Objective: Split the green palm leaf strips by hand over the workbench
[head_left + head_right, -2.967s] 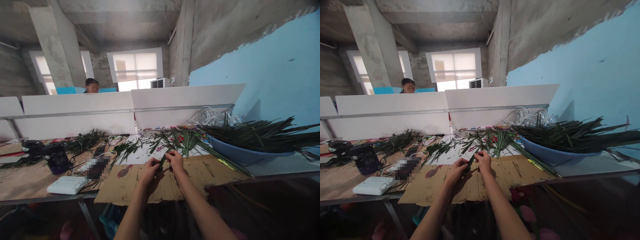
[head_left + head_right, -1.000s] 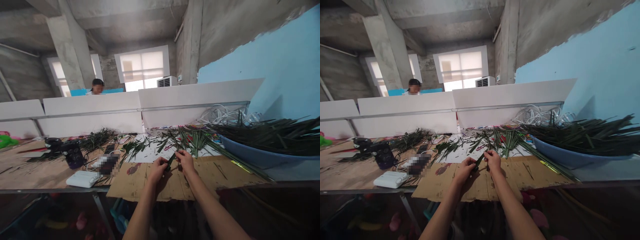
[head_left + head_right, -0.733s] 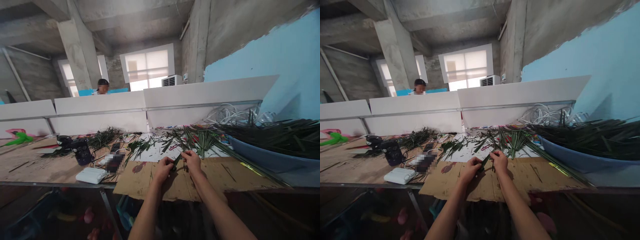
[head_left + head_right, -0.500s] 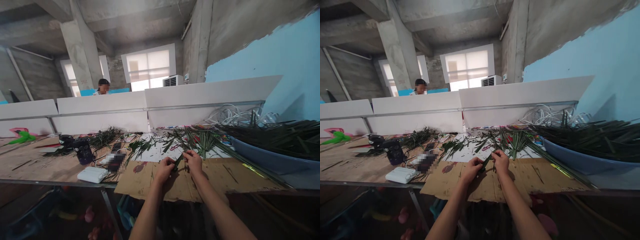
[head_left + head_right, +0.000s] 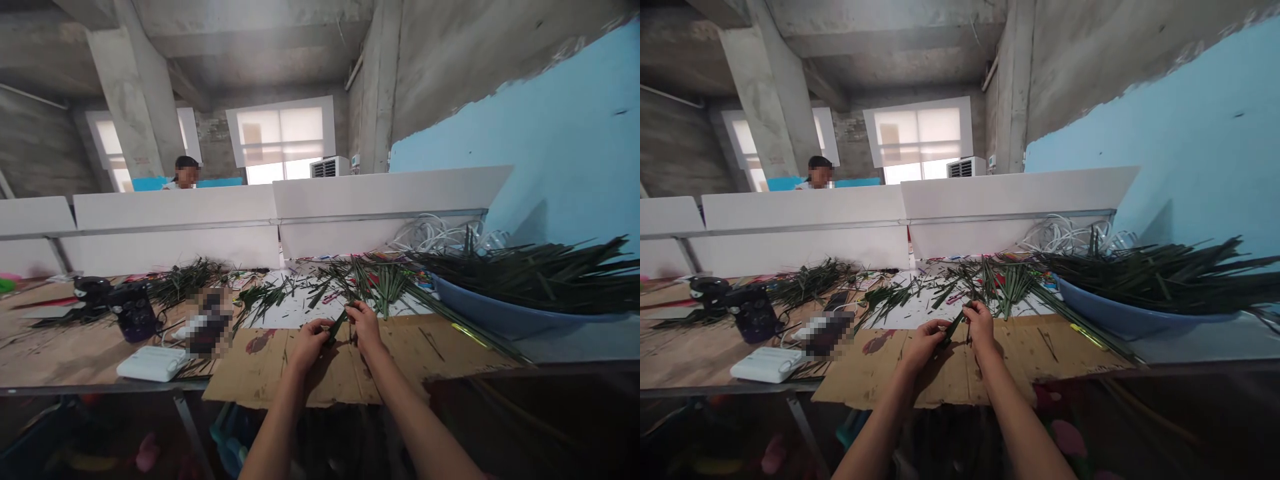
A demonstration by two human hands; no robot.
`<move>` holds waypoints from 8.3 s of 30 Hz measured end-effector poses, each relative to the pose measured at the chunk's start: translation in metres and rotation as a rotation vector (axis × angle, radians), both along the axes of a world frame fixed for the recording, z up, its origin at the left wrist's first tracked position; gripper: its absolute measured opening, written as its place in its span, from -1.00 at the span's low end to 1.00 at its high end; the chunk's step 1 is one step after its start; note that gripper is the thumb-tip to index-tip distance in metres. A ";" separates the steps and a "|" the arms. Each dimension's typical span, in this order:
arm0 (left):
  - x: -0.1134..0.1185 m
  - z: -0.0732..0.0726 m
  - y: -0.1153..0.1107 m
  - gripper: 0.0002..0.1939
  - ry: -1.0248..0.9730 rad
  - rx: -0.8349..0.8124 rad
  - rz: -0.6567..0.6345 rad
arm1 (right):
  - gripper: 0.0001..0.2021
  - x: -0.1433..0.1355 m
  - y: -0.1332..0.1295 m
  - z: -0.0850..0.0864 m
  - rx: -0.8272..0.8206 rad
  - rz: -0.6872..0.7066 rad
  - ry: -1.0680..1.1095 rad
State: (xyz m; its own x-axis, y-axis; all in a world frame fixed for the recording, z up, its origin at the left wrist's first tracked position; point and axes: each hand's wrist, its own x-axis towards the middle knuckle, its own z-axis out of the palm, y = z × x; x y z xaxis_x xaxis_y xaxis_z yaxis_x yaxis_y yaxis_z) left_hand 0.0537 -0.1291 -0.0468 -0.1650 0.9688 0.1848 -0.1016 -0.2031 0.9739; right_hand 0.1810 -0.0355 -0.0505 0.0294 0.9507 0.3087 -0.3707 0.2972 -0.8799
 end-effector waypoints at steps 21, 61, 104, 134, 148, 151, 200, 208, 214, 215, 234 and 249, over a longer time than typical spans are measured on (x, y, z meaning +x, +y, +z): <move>-0.003 0.008 -0.004 -0.66 0.000 0.017 0.042 | -0.82 -0.002 -0.013 0.007 0.015 0.253 -0.187; -0.003 0.004 0.000 -0.62 -0.035 0.022 0.035 | -0.65 -0.002 -0.018 0.011 0.024 0.275 -0.145; -0.022 -0.008 0.009 -0.66 -0.358 0.038 0.202 | -0.71 -0.006 -0.043 0.014 0.573 0.192 -0.746; -0.017 0.003 -0.001 -0.74 -0.305 -0.006 0.115 | -0.84 -0.008 -0.036 0.011 0.476 0.166 -0.576; -0.013 0.010 -0.006 -0.76 -0.223 -0.014 0.057 | -0.78 -0.006 -0.035 0.011 0.335 0.169 -0.519; -0.012 0.010 -0.006 -0.75 -0.207 -0.014 0.029 | -0.77 -0.005 -0.033 0.012 0.301 0.156 -0.474; -0.003 0.008 -0.005 -0.78 -0.035 0.061 0.001 | -0.85 -0.008 -0.020 0.008 0.113 0.240 -0.257; -0.002 0.004 -0.002 -0.78 -0.061 0.054 -0.056 | -0.83 -0.005 -0.021 0.011 0.103 0.161 -0.160; -0.002 0.002 0.000 -0.76 -0.112 0.036 -0.068 | -0.75 -0.004 -0.015 0.009 0.049 0.106 -0.059; -0.003 0.002 0.000 -0.74 -0.128 0.032 -0.066 | -0.73 -0.003 -0.015 0.010 0.035 0.109 -0.044; -0.013 0.004 -0.002 -0.62 -0.086 0.004 -0.056 | -0.72 -0.004 -0.028 0.015 0.045 0.439 -0.095; -0.006 0.001 -0.001 -0.70 0.011 0.056 0.038 | -0.72 -0.007 -0.021 0.010 0.097 0.251 -0.183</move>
State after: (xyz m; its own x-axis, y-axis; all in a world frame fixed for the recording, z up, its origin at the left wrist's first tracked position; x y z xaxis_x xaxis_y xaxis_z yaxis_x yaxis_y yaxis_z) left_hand 0.0481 -0.1298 -0.0454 -0.1990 0.9501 0.2401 -0.0825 -0.2604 0.9620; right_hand 0.1739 -0.0563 -0.0410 -0.2667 0.8870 0.3769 -0.2817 0.3023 -0.9107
